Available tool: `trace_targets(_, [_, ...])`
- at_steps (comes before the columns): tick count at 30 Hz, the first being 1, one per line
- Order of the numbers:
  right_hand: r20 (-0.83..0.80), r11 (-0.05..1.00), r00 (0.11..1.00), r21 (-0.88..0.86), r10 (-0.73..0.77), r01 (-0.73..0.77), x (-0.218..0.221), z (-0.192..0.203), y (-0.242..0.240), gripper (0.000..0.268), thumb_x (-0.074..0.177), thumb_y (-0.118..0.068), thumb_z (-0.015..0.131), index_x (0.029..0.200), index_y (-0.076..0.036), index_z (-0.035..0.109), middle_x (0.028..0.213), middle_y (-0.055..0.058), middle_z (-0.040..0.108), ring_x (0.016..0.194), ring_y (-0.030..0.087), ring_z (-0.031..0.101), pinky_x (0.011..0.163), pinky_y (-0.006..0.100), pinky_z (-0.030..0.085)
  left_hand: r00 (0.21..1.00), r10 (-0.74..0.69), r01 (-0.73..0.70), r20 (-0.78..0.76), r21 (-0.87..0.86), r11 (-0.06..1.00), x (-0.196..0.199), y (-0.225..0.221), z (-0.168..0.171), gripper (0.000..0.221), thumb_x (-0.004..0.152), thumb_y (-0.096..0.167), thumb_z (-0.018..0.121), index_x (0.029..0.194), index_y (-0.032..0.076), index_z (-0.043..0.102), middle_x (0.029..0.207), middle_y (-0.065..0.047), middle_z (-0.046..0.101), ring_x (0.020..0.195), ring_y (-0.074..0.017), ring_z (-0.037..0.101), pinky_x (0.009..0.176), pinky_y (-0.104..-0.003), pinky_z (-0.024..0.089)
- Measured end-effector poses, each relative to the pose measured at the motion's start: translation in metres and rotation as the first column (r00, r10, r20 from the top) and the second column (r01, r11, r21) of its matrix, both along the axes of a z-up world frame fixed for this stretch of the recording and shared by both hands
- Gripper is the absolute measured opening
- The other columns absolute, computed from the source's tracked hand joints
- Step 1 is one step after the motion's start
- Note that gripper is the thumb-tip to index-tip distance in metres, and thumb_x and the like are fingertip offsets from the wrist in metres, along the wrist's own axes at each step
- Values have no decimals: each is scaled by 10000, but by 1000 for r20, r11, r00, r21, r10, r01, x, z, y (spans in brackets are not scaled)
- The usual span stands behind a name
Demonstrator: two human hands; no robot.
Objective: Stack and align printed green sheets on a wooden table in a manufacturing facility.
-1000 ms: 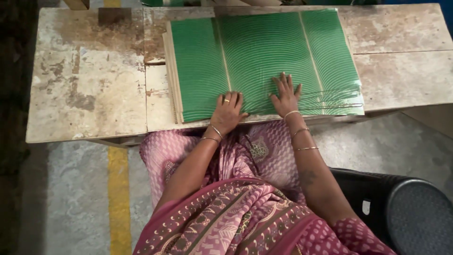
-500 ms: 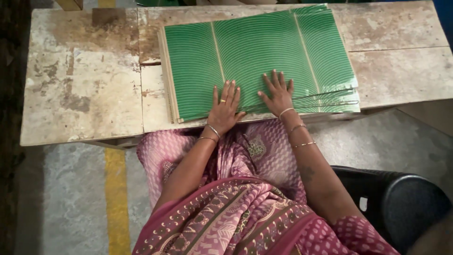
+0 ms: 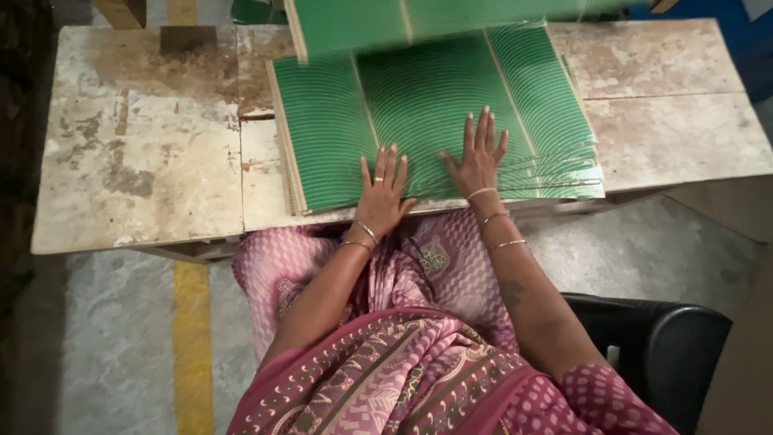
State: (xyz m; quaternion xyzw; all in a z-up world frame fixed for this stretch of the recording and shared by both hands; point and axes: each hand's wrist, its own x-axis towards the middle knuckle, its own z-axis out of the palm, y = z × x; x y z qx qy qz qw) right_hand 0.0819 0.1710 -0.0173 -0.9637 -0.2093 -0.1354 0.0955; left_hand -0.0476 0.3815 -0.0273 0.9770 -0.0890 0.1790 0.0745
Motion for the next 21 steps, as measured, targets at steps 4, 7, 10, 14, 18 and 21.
trace_targets(4, [271,987,963,155,3,-47,-12,5,-3,906,1086,-674,487,1698,-133,96,1759,159,-43,1640,328,-27,1286,595,-76,1000,2,-3,30,59,998,-3,-2,-12,923,982,640,463,1631,29,223,1716,-190,95,1591,-355,58,1240,-672,42])
trace_targets(7, [256,983,964,180,-70,24,-9,3,-3,880,1055,-688,480,1688,-171,153,1733,185,7,1601,373,-15,1238,629,-78,1000,3,-5,30,72,997,-1,-2,-17,922,995,641,444,1650,39,202,1734,-167,85,1605,-328,53,1266,-641,24])
trace_targets(10, [-124,998,992,-63,-17,9,4,-18,-4,747,1025,-647,411,1658,-296,227,1743,121,114,1603,351,56,1219,650,-41,999,5,-9,40,87,996,-1,-2,-11,916,996,636,449,1646,34,213,1732,-181,89,1604,-338,50,1267,-632,24])
trace_targets(14, [-135,993,986,-47,101,-108,-8,-15,5,733,1016,-653,382,1639,-287,259,1731,117,176,1591,358,115,1225,644,-4,1000,23,-25,17,136,990,-1,-1,-5,922,988,634,458,1640,27,219,1722,-193,94,1597,-354,47,1260,-640,27])
trace_targets(18, [-104,984,982,-66,161,-168,-11,-13,8,705,1056,-608,359,1657,-256,252,1723,136,176,1586,375,133,1236,638,21,1000,15,-16,9,111,994,0,-2,-3,924,975,630,486,1617,5,258,1701,-224,147,1587,-372,85,1254,-649,40])
trace_targets(21, [-106,985,985,-96,134,-145,-12,-12,8,717,1055,-616,353,1659,-247,236,1728,152,139,1589,360,117,1239,618,4,998,5,-1,-69,51,999,-1,-1,-2,898,986,613,496,1601,-5,282,1676,-252,179,1571,-414,108,1246,-660,50])
